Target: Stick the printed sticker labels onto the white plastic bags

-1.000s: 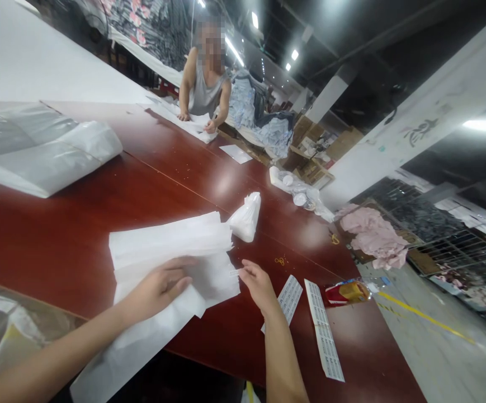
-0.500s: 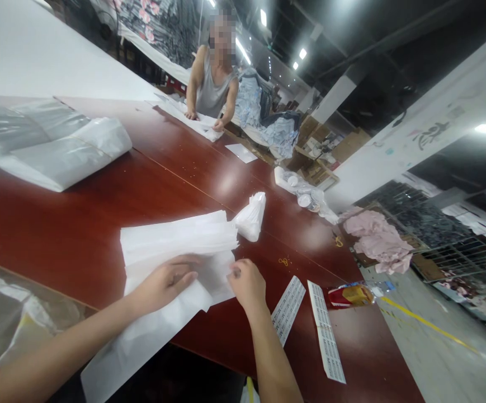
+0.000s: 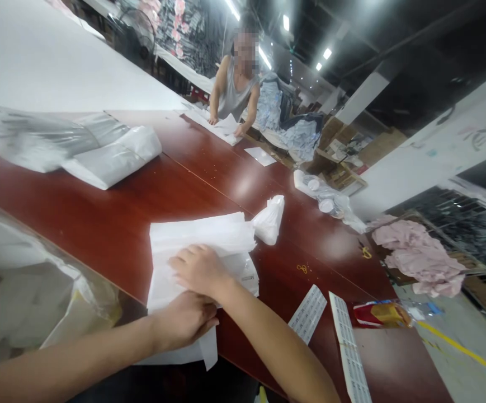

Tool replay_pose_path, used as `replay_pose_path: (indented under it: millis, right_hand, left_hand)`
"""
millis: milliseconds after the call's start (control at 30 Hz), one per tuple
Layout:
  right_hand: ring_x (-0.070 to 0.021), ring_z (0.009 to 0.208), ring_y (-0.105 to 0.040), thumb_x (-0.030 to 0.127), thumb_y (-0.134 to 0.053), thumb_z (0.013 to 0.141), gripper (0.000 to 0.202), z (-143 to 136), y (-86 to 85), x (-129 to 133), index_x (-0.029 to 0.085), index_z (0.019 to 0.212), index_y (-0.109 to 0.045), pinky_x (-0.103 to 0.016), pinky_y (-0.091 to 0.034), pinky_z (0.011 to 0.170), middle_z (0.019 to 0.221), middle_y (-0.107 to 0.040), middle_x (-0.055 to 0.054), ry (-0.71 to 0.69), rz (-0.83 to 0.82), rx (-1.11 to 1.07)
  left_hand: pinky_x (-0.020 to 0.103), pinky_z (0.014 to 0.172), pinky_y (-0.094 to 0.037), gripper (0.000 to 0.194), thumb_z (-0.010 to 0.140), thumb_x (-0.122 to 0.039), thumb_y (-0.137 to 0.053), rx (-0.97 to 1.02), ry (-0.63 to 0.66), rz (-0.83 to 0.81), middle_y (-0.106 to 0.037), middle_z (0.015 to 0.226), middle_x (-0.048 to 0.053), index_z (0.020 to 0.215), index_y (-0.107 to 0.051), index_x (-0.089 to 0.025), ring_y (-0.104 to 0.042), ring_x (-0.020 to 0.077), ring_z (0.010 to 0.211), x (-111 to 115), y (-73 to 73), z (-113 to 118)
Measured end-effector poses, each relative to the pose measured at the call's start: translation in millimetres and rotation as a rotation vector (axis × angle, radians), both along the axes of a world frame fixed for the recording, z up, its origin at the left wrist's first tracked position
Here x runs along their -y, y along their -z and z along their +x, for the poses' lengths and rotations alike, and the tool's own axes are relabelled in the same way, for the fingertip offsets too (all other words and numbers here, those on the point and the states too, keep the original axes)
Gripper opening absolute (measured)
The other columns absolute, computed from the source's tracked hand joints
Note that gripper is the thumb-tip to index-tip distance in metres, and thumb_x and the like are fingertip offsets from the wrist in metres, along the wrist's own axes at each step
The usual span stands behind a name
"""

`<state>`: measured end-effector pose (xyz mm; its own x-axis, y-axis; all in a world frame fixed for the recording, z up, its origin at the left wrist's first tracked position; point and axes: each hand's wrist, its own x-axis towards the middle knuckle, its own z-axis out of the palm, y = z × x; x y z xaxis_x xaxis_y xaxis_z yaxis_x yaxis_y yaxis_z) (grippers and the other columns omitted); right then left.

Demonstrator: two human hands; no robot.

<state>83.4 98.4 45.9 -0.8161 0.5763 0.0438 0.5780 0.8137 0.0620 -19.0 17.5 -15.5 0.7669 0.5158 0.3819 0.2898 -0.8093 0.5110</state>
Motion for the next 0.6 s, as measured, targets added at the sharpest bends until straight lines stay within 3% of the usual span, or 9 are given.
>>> replay_pose_path:
  millis: [67, 167, 233, 300, 367, 433, 500, 600]
  right_hand:
    - [-0.0219, 0.093, -0.062, 0.041, -0.068, 0.093, 0.018, -24, -0.9, -11, 0.024, 0.098, -0.072, -0.035, -0.044, 0.084, 0.096, -0.073, -0.002, -0.007, -0.064, -0.131]
    - [-0.0190, 0.084, -0.065, 0.041, -0.059, 0.098, 0.026, -12, -14.9, -10, 0.023, 0.085, -0.072, -0.031, -0.048, 0.080, 0.088, -0.073, -0.002, 0.289, -0.090, -0.442]
    - [-0.0190, 0.082, -0.066, 0.042, -0.040, 0.105, 0.039, 19, -22.0, 5, 0.023, 0.092, -0.071, -0.030, -0.051, 0.078, 0.089, -0.072, -0.004, 0.572, -0.019, -0.701]
    - [-0.0199, 0.076, -0.067, 0.037, -0.018, 0.108, 0.058, 52, -19.9, 25, 0.023, 0.089, -0.070, -0.032, -0.053, 0.074, 0.079, -0.069, -0.005, 0.762, 0.015, -0.816]
    - [-0.0213, 0.081, -0.069, 0.037, -0.021, 0.107, 0.055, 75, -7.9, 41, 0.025, 0.088, -0.071, -0.034, -0.055, 0.078, 0.082, -0.072, -0.005, 0.738, -0.065, -0.726]
    - [-0.0232, 0.096, -0.069, 0.037, -0.039, 0.104, 0.036, 84, 8.5, 47, 0.028, 0.096, -0.073, -0.036, -0.055, 0.087, 0.097, -0.076, -0.003, 0.663, -0.129, -0.613]
    - [-0.0239, 0.105, -0.068, 0.034, -0.050, 0.099, 0.024, 87, 21.8, 46, 0.032, 0.105, -0.073, -0.037, -0.054, 0.091, 0.109, -0.076, 0.000, 0.648, -0.144, -0.572]
    - [-0.0240, 0.104, -0.067, 0.034, -0.053, 0.098, 0.025, 91, 30.8, 48, 0.031, 0.111, -0.073, -0.037, -0.053, 0.089, 0.113, -0.075, -0.001, 0.687, -0.158, -0.585]
  left_hand:
    - [0.045, 0.098, -0.056, 0.022, 0.099, -0.026, -0.054, 0.052, 0.066, 0.008, -0.076, 0.101, 0.013, 0.095, -0.072, -0.013, -0.071, 0.0307, 0.102, 1, -5.6, -3]
    - [0.040, 0.116, -0.044, 0.026, 0.101, -0.030, -0.051, 0.210, 0.157, -0.016, -0.071, 0.127, 0.012, 0.092, -0.070, -0.017, -0.062, 0.0272, 0.127, -12, -20.9, -17]
    - [0.039, 0.116, -0.044, 0.031, 0.103, -0.033, -0.046, 0.260, 0.012, -0.152, -0.067, 0.135, 0.010, 0.086, -0.069, -0.020, -0.058, 0.0259, 0.132, -28, -29.4, -31]
    - [0.040, 0.104, -0.052, 0.038, 0.105, -0.040, -0.042, 0.290, -0.186, -0.366, -0.070, 0.129, 0.010, 0.084, -0.067, -0.020, -0.064, 0.0260, 0.121, -46, -32.2, -43]
    - [0.037, 0.083, -0.058, 0.043, 0.104, -0.048, -0.040, 0.322, -0.254, -0.560, -0.074, 0.107, 0.008, 0.080, -0.063, -0.020, -0.070, 0.0232, 0.095, -58, -29.3, -50]
    - [0.031, 0.064, -0.054, 0.045, 0.102, -0.055, -0.043, 0.346, -0.230, -0.673, -0.069, 0.080, 0.003, 0.078, -0.059, -0.019, -0.063, 0.0179, 0.070, -62, -24.0, -50]
    - [0.027, 0.057, -0.048, 0.044, 0.098, -0.058, -0.050, 0.394, -0.191, -0.743, -0.060, 0.069, 0.000, 0.080, -0.057, -0.019, -0.056, 0.0144, 0.061, -58, -20.4, -47]
    - [0.023, 0.053, -0.045, 0.038, 0.090, -0.055, -0.064, 0.497, -0.177, -0.923, -0.060, 0.072, -0.002, 0.088, -0.055, -0.019, -0.054, 0.0123, 0.059, -45, -23.2, -50]
